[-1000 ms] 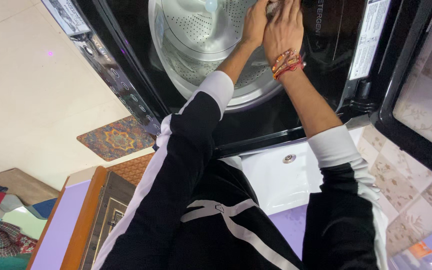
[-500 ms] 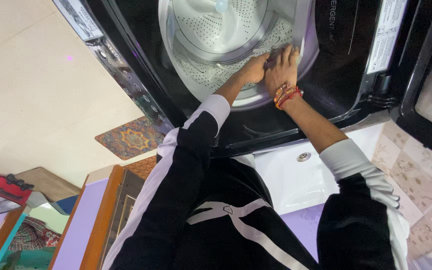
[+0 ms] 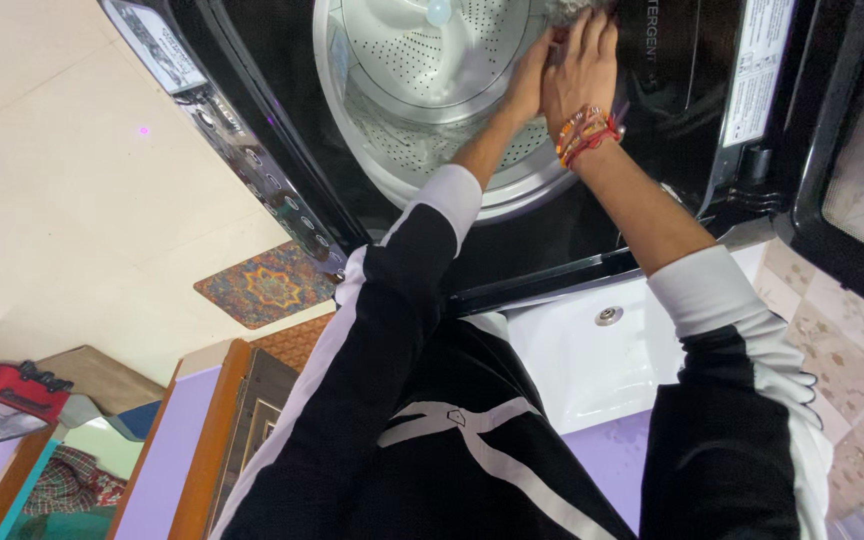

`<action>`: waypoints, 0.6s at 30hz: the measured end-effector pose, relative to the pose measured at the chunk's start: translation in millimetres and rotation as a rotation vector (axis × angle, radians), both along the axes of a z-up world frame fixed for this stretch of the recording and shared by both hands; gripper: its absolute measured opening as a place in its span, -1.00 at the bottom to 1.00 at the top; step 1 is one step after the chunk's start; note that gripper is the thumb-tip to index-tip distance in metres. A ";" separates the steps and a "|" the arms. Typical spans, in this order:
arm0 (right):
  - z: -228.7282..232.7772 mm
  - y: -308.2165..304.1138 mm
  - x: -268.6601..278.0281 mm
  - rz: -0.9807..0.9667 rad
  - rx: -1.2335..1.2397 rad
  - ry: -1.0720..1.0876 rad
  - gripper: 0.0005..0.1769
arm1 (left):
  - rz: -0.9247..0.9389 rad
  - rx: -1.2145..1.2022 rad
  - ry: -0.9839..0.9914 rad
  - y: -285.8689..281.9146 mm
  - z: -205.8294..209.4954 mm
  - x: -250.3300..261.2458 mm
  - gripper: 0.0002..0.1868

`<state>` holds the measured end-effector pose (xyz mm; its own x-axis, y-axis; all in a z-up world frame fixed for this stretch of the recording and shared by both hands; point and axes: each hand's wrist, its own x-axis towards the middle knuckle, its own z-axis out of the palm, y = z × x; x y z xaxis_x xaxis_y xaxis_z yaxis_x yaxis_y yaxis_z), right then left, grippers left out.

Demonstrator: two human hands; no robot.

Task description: The person wipes the lid and top edges of a washing machine with a cloth, then reaches inside to wipe the agitator and interior drum.

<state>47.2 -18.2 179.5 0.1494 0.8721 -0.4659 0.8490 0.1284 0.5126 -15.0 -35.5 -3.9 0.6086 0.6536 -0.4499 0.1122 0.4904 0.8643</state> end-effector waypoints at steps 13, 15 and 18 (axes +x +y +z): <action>7.1 -58.9 -69.8 -0.356 -0.622 0.732 -0.65 | -1.443 0.154 0.633 13.2 79.6 -119.6 -0.55; 9.6 -38.6 -57.3 -0.331 -0.689 0.542 -0.66 | -1.211 0.157 0.600 19.8 79.6 -104.3 -0.56; 13.2 -34.3 -18.9 -0.233 -0.406 0.491 -0.59 | -0.889 0.123 0.508 -2.1 83.3 -77.5 -0.56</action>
